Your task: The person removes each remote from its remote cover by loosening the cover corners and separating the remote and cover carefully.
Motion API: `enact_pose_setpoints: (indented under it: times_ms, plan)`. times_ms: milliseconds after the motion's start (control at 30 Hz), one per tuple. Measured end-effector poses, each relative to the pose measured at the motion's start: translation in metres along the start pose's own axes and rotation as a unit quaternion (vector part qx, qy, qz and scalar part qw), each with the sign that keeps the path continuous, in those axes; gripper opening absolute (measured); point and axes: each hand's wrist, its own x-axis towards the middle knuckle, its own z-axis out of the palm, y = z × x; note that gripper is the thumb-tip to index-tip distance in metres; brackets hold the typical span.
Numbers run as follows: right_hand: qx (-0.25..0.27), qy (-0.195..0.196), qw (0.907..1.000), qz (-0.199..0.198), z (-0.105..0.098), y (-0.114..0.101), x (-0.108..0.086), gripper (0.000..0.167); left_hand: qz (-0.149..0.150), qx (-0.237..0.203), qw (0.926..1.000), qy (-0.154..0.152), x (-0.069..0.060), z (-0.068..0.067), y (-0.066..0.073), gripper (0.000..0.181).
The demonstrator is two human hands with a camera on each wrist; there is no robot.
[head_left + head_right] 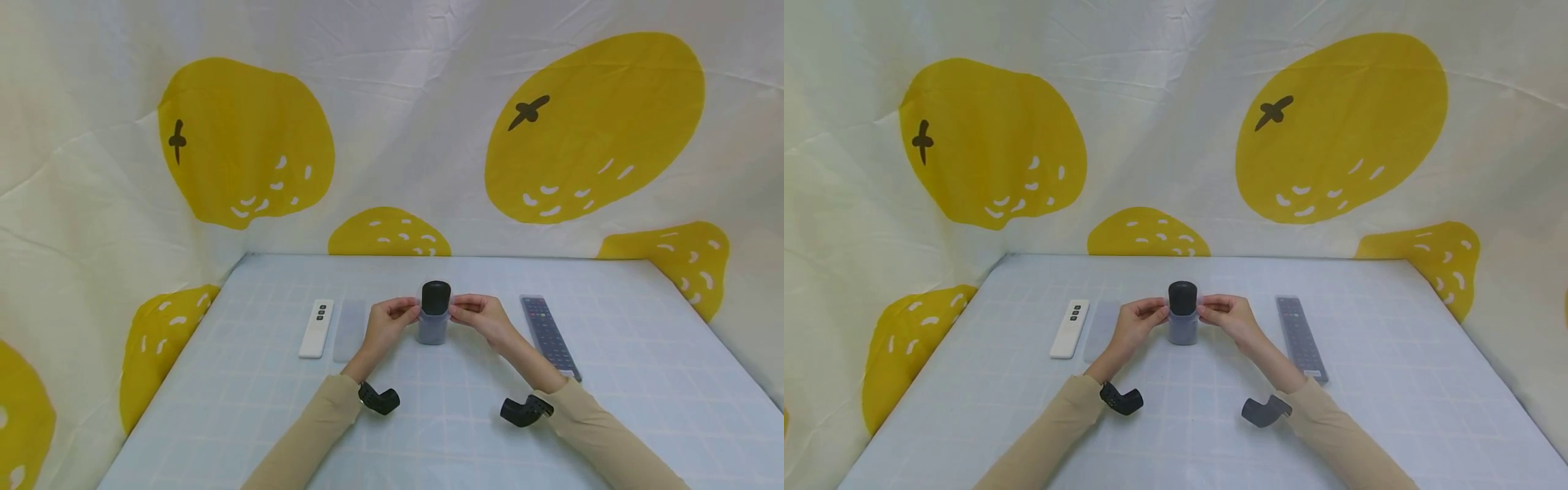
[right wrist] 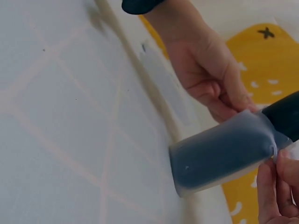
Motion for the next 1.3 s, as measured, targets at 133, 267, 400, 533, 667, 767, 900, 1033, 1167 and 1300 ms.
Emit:
enact_pose_setpoints:
  times_ms: [133, 267, 400, 533, 667, 767, 900, 1033, 1167, 1300]
  plan:
    - [-0.007, -0.001, 1.0000, -0.001, 0.000, 0.002, -0.001, 0.034, 0.000, -0.003, 1.0000, -0.001, -0.002, 0.001, -0.002, 0.022]
    - [-0.007, -0.002, 1.0000, 0.000, 0.001, 0.003, -0.001, 0.034, -0.003, -0.001, 1.0000, 0.001, -0.003, 0.001, -0.002, 0.022]
    - [-0.007, 0.000, 1.0000, -0.004, 0.002, 0.002, -0.001, 0.033, 0.001, -0.004, 1.0000, 0.002, -0.003, 0.001, -0.005, 0.022]
    - [-0.011, 0.002, 0.9999, -0.004, 0.002, 0.003, -0.001, 0.032, -0.001, -0.006, 1.0000, 0.001, -0.003, 0.001, -0.007, 0.022]
    - [-0.014, 0.002, 0.9999, 0.003, 0.002, 0.006, -0.002, 0.032, -0.001, 0.001, 1.0000, -0.004, -0.007, 0.001, 0.001, 0.020]
    - [-0.016, 0.002, 0.9999, 0.007, 0.002, 0.007, -0.002, 0.032, -0.001, 0.009, 0.9999, -0.010, -0.012, 0.001, 0.012, 0.020]
    - [-0.021, -0.001, 0.9998, 0.002, 0.003, 0.008, -0.002, 0.031, -0.015, 0.019, 0.9996, -0.012, -0.018, 0.000, 0.025, 0.021]
    - [-0.021, 0.002, 0.9998, 0.004, 0.003, 0.007, -0.002, 0.031, -0.019, 0.017, 0.9996, -0.012, -0.018, 0.001, 0.025, 0.021]
    - [-0.022, 0.004, 0.9997, 0.010, 0.003, 0.008, -0.001, 0.031, -0.012, 0.015, 0.9997, -0.014, -0.017, 0.001, 0.024, 0.021]
    - [-0.029, 0.006, 0.9994, 0.020, 0.003, 0.008, -0.002, 0.031, -0.018, 0.017, 0.9995, -0.021, -0.017, -0.001, 0.024, 0.022]
